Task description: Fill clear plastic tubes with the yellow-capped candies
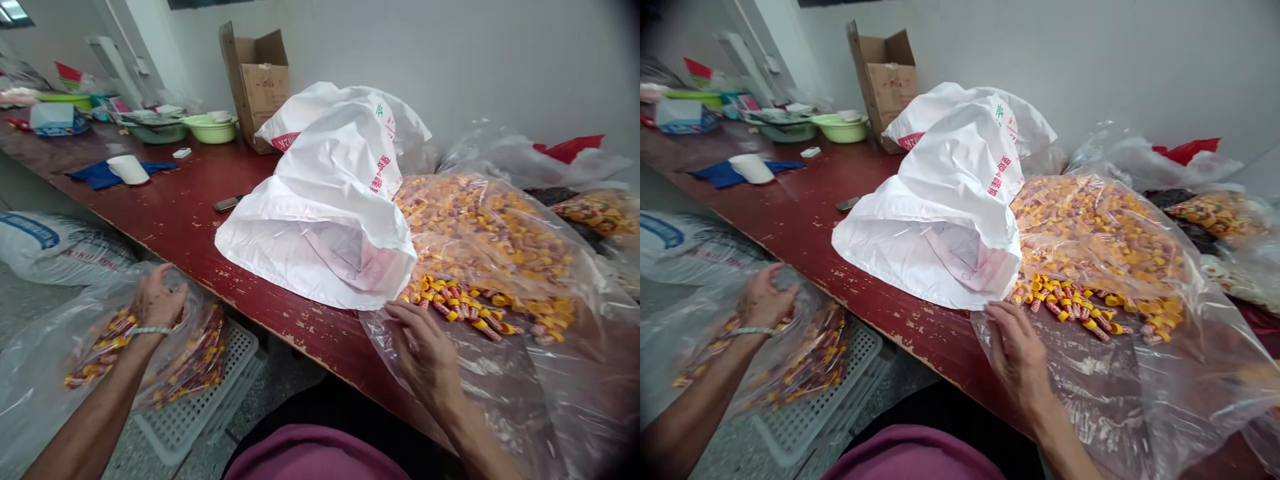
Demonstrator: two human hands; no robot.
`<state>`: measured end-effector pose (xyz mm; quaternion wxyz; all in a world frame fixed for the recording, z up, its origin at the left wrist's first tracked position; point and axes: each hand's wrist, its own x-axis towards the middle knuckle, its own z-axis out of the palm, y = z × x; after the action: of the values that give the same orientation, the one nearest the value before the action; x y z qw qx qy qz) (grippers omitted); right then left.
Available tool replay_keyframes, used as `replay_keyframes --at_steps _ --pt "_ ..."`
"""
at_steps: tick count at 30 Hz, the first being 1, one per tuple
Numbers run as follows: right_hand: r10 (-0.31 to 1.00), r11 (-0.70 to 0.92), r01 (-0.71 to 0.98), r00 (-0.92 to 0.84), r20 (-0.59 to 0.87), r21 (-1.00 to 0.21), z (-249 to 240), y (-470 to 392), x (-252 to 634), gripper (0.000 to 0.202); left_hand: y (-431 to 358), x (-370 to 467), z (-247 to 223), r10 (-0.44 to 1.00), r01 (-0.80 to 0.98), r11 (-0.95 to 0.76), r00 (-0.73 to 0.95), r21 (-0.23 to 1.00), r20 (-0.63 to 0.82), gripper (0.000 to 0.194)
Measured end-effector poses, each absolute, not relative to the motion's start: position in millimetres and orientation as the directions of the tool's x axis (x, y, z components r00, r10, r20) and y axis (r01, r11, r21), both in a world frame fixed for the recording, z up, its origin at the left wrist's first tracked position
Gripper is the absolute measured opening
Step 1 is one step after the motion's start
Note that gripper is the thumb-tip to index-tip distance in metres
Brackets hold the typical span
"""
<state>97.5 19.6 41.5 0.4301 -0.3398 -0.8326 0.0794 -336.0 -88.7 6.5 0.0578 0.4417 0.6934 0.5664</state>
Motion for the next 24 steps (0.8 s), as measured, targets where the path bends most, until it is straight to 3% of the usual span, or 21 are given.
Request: replay_keyframes --at_steps 1,3,6,7,12,16,20,24 --pt "0.619 0.777 0.467 -0.443 0.648 -0.422 42.0 24.9 84.3 0.028 -70.8 -314.9 12.2 0.602 0.683 0.034 -0.596 0.729 0.531 0.033" --pt "0.619 0.785 0.446 -0.524 0.585 -0.430 37.5 45.2 56.6 0.037 -28.0 -263.5 22.8 0.688 0.836 0.050 -0.425 0.546 0.588 0.025" --pt "0.736 0.677 0.619 -0.555 0.388 -0.398 20.4 88.5 22.4 0.053 44.7 -184.0 31.0 0.835 0.852 -0.062 -0.242 0.520 0.495 0.028" --pt "0.781 0.624 0.687 -0.537 0.317 -0.373 13.6 101.9 15.1 0.056 68.6 -162.2 30.9 0.917 0.863 -0.021 -0.185 0.505 0.354 0.033" --pt "0.798 0.602 0.746 -0.551 0.243 -0.285 -11.2 129.8 8.6 0.060 156.4 -111.4 18.7 0.979 0.857 0.034 -0.134 0.515 0.157 0.037" --pt "0.775 0.631 0.729 -0.584 0.240 -0.263 -15.1 124.9 13.7 0.054 170.7 -121.4 8.7 0.989 0.845 0.051 -0.118 0.533 0.092 0.039" --pt "0.771 0.637 0.712 -0.585 0.252 -0.296 -15.6 127.7 18.1 0.036 147.4 -146.4 2.2 0.987 0.800 0.055 -0.135 0.598 0.091 0.045" --pt "0.756 0.654 0.631 -0.544 0.363 -0.417 -13.4 127.6 22.6 0.035 104.0 -164.5 -4.1 0.976 0.711 0.045 -0.182 0.701 0.122 0.052"
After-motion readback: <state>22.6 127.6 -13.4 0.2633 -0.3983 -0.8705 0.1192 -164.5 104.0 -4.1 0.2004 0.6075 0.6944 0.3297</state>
